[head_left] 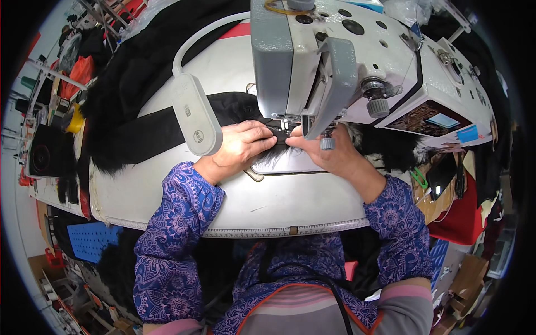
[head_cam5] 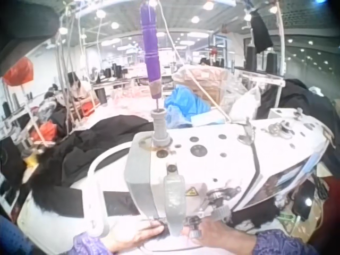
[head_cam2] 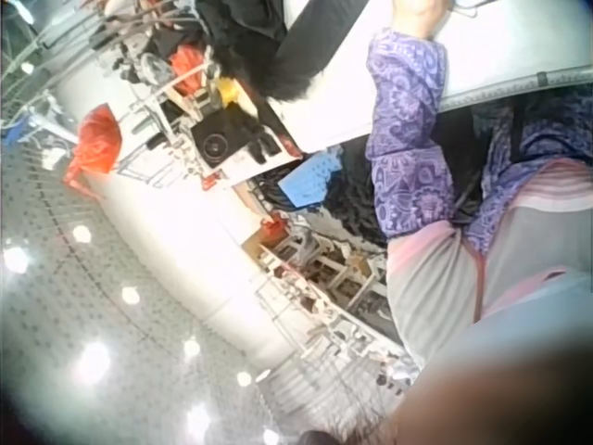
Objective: Operating an industrial sewing machine to attach faux fur trim to a black garment.
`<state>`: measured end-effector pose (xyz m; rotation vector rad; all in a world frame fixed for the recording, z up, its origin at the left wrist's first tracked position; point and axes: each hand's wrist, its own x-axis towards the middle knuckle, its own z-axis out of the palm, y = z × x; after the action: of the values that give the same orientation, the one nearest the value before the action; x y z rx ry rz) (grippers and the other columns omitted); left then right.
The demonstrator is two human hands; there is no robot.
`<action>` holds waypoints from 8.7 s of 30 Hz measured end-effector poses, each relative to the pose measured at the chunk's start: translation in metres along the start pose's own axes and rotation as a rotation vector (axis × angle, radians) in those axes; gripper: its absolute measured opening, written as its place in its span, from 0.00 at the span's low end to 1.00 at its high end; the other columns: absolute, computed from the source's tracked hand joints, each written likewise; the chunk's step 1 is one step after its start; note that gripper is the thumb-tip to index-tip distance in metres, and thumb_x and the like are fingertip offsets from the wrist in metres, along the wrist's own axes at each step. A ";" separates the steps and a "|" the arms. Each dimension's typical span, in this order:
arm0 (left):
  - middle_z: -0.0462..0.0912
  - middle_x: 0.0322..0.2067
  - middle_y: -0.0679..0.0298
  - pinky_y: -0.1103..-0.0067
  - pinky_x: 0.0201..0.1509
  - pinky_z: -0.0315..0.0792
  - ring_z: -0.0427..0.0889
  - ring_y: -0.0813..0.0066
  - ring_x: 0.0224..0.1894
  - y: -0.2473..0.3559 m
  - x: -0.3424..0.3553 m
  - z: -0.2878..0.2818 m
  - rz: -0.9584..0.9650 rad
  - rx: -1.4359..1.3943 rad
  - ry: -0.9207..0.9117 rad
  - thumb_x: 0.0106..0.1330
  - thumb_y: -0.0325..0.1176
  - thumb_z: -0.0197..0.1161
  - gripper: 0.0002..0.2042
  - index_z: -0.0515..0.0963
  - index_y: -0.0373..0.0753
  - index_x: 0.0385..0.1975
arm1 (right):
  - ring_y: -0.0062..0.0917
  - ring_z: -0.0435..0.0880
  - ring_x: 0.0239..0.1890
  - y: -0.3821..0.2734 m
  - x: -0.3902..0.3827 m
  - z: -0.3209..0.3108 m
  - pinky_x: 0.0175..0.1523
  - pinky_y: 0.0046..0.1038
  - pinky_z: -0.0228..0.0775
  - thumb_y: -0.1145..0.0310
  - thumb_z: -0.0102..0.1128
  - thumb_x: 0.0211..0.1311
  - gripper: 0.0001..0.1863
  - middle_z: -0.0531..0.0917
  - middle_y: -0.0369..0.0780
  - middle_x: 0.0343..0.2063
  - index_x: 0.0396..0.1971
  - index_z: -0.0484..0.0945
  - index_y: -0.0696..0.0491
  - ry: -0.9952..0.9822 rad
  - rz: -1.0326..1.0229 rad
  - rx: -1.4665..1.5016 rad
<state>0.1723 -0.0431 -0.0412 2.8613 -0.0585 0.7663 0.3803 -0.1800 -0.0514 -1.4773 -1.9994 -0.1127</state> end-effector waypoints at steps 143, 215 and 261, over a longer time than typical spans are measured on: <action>0.84 0.34 0.65 0.75 0.38 0.79 0.83 0.67 0.42 0.012 0.005 0.003 0.044 -0.039 0.048 0.41 0.24 0.67 0.12 0.83 0.41 0.30 | 0.28 0.83 0.36 0.002 -0.003 -0.011 0.40 0.31 0.75 0.73 0.67 0.47 0.10 0.84 0.34 0.33 0.32 0.84 0.47 -0.045 -0.180 0.034; 0.79 0.28 0.64 0.76 0.34 0.77 0.81 0.68 0.36 0.014 0.007 0.008 -0.020 0.017 0.137 0.44 0.28 0.68 0.09 0.80 0.38 0.27 | 0.34 0.82 0.28 0.002 0.003 0.000 0.32 0.32 0.73 0.71 0.69 0.52 0.06 0.82 0.39 0.25 0.27 0.79 0.53 -0.167 0.178 0.040; 0.83 0.45 0.65 0.70 0.51 0.78 0.80 0.66 0.52 0.011 -0.005 0.001 -0.139 -0.035 -0.079 0.57 0.30 0.65 0.09 0.81 0.40 0.37 | 0.31 0.85 0.36 -0.002 0.006 -0.002 0.42 0.29 0.76 0.73 0.69 0.49 0.08 0.86 0.40 0.32 0.32 0.85 0.53 -0.087 0.184 0.218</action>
<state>0.1673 -0.0537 -0.0429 2.8255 0.1146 0.6185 0.3787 -0.1765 -0.0457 -1.5364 -1.8644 0.2429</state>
